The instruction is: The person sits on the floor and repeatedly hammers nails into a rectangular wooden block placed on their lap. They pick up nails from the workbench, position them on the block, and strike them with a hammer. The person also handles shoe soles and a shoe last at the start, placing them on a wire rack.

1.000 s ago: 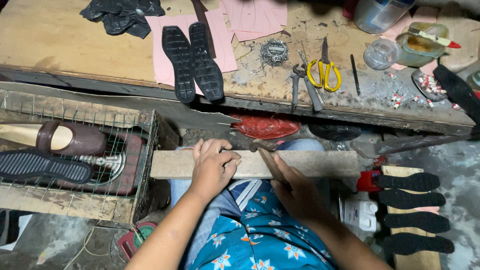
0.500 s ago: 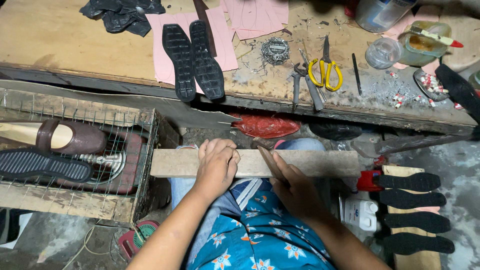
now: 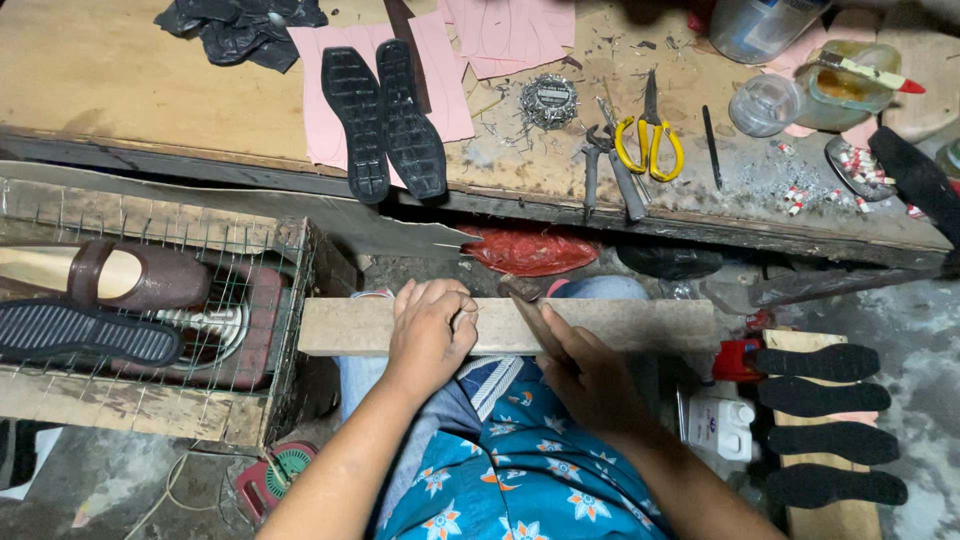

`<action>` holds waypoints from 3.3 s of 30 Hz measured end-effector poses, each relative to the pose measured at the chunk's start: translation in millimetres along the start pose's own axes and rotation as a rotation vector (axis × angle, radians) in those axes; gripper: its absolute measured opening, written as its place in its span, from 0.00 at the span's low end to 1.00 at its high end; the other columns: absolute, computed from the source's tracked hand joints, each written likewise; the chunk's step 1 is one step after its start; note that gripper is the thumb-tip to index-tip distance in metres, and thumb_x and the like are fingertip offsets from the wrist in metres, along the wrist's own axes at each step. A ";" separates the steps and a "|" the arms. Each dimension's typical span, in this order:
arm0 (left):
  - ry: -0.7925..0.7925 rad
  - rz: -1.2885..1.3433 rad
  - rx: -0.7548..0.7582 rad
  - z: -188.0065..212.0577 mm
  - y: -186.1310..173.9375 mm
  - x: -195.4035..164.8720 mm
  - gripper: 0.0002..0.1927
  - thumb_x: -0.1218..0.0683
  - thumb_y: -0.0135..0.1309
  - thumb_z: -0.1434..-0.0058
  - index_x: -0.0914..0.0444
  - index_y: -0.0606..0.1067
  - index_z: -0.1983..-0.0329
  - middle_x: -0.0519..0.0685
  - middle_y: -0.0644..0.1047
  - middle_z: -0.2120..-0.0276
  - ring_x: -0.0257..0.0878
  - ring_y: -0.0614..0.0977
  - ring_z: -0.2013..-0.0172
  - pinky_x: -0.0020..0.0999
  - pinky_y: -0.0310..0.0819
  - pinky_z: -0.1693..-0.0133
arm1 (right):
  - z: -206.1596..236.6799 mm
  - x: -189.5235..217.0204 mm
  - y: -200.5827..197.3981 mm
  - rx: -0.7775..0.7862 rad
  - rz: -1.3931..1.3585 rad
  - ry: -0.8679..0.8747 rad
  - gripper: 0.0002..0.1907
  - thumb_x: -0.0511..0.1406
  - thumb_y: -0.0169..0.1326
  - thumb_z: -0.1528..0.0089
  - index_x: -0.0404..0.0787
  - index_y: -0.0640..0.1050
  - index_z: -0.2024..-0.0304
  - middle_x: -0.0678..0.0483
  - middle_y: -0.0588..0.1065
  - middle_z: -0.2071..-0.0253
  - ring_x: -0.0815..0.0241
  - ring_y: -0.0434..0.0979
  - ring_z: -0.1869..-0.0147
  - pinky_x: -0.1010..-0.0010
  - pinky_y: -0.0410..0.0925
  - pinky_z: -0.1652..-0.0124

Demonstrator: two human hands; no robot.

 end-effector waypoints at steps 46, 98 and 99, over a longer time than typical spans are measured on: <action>-0.118 -0.078 0.032 -0.1 15.0 18.3 0.16 0.50 0.58 0.46 0.62 0.71 0.59 0.52 0.76 0.54 0.52 0.74 0.44 0.58 0.43 0.31 | 22.3 0.0 7.5 0.034 0.093 -0.214 0.38 0.38 0.58 0.38 0.44 0.59 0.28 0.40 0.76 0.57 0.41 0.79 0.53 0.59 0.71 0.55; -0.153 -0.086 0.030 -4.5 13.0 15.6 0.12 0.52 0.56 0.45 0.62 0.74 0.60 0.54 0.78 0.61 0.53 0.78 0.53 0.50 0.52 0.36 | 17.3 8.4 9.6 0.052 0.101 -0.196 0.36 0.37 0.57 0.38 0.42 0.60 0.29 0.42 0.77 0.58 0.43 0.81 0.56 0.59 0.73 0.57; -0.156 -0.087 0.029 -5.1 13.0 15.7 0.12 0.52 0.56 0.45 0.62 0.74 0.60 0.54 0.79 0.61 0.53 0.78 0.53 0.50 0.53 0.36 | 16.8 9.5 8.8 0.023 0.089 -0.212 0.35 0.37 0.57 0.38 0.42 0.61 0.30 0.42 0.77 0.57 0.43 0.81 0.55 0.60 0.73 0.57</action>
Point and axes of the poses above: each hand's wrist, its own z-axis away from the middle knuckle, its own y-axis out of the palm, x = y × z, the point moved 3 cm from there along -z, towards the middle knuckle
